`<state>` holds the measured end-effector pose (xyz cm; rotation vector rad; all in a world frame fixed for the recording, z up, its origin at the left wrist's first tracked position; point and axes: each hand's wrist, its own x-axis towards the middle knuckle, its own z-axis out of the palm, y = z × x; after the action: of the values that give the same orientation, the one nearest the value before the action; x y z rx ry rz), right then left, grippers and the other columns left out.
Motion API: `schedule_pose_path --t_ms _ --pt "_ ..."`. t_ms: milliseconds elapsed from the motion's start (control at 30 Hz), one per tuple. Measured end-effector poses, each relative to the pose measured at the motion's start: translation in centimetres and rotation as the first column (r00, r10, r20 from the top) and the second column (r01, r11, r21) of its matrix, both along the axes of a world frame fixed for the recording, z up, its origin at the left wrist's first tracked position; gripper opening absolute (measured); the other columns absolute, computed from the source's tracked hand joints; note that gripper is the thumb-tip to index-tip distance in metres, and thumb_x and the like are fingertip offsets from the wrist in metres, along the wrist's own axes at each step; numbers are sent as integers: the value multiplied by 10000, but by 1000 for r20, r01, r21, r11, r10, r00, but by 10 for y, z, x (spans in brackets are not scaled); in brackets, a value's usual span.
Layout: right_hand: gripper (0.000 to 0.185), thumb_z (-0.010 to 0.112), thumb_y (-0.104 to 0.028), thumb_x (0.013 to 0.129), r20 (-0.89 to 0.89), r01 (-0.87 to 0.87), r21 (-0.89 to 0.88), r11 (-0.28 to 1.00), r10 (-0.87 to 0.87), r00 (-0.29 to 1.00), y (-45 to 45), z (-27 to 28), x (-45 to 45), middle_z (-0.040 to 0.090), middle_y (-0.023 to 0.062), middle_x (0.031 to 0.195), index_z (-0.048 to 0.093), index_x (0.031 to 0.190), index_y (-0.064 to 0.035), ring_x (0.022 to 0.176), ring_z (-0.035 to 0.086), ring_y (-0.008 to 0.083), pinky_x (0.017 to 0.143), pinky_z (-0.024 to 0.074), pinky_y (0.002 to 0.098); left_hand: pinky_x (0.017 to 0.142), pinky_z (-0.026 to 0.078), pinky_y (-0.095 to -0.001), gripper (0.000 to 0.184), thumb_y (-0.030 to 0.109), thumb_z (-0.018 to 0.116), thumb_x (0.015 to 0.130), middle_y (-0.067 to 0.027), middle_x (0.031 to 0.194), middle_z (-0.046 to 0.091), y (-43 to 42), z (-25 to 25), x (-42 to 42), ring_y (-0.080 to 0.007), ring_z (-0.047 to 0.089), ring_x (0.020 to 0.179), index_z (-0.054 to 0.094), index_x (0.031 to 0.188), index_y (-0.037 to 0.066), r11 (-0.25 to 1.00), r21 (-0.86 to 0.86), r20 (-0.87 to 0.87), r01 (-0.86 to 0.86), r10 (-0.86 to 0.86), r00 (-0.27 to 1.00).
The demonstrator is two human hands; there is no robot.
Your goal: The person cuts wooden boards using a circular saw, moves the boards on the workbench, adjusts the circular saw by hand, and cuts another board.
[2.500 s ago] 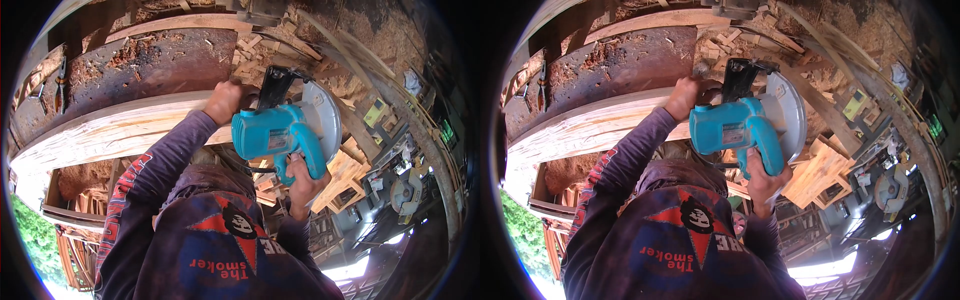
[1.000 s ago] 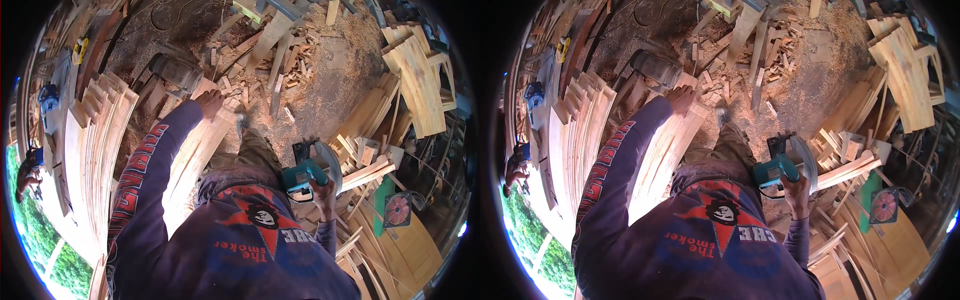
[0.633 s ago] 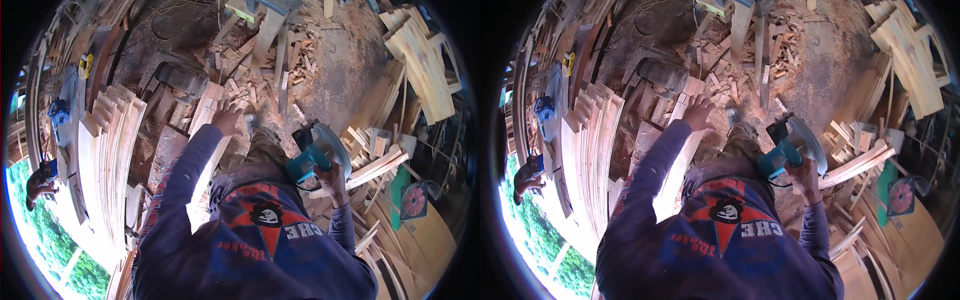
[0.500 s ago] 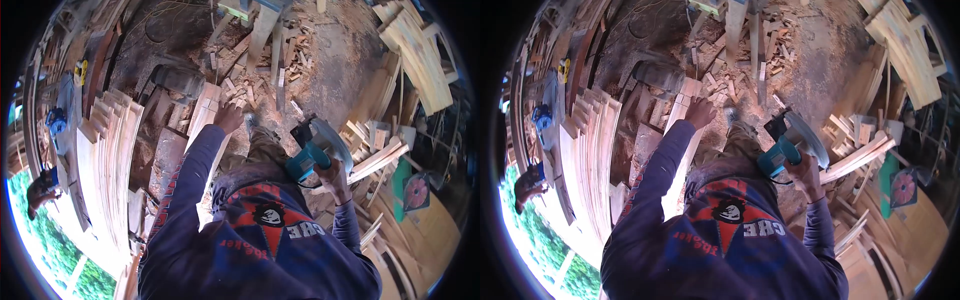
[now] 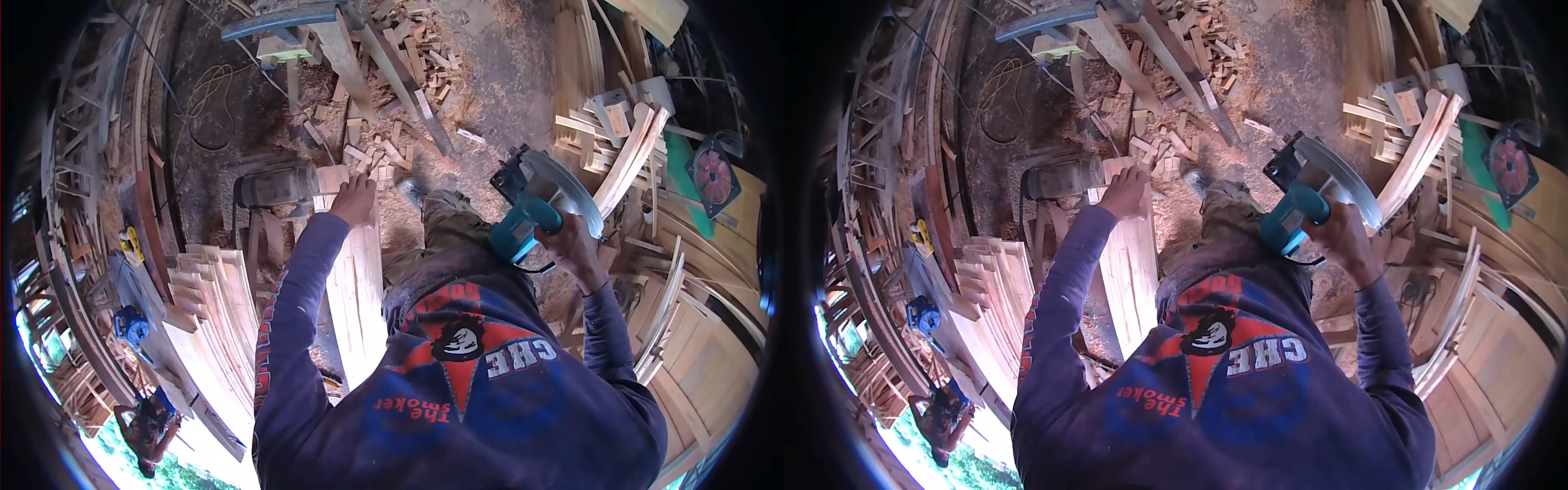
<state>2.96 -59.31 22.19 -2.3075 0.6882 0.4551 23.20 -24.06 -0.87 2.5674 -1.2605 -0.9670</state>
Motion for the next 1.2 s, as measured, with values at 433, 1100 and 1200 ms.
schedule_pose_path --t_ms 433,1100,1200 --pt "274 705 -200 799 49 12 82 997 -16 999 -13 -13 2 652 235 702 690 964 19 643 668 398 626 527 446 1145 332 -511 951 316 948 631 -229 1384 490 29 11 -23 -413 414 1348 453 1374 -12 964 -199 160 -178 211 964" --pt "306 742 -220 781 63 -591 -36 806 592 803 93 -6 43 692 250 810 711 1003 -12 768 705 417 667 558 460 932 508 -431 436 332 752 900 -210 1102 713 113 -59 -68 -369 667 1077 669 1152 -14 125 -760 -63 -638 962 264" --pt "348 753 -215 782 33 -665 15 747 664 747 105 -13 39 710 230 862 712 1068 -22 809 720 385 713 564 447 1025 477 -432 626 257 815 797 -252 1291 630 99 -48 -54 -388 605 1199 584 1318 -1 251 -544 -197 -801 889 412"
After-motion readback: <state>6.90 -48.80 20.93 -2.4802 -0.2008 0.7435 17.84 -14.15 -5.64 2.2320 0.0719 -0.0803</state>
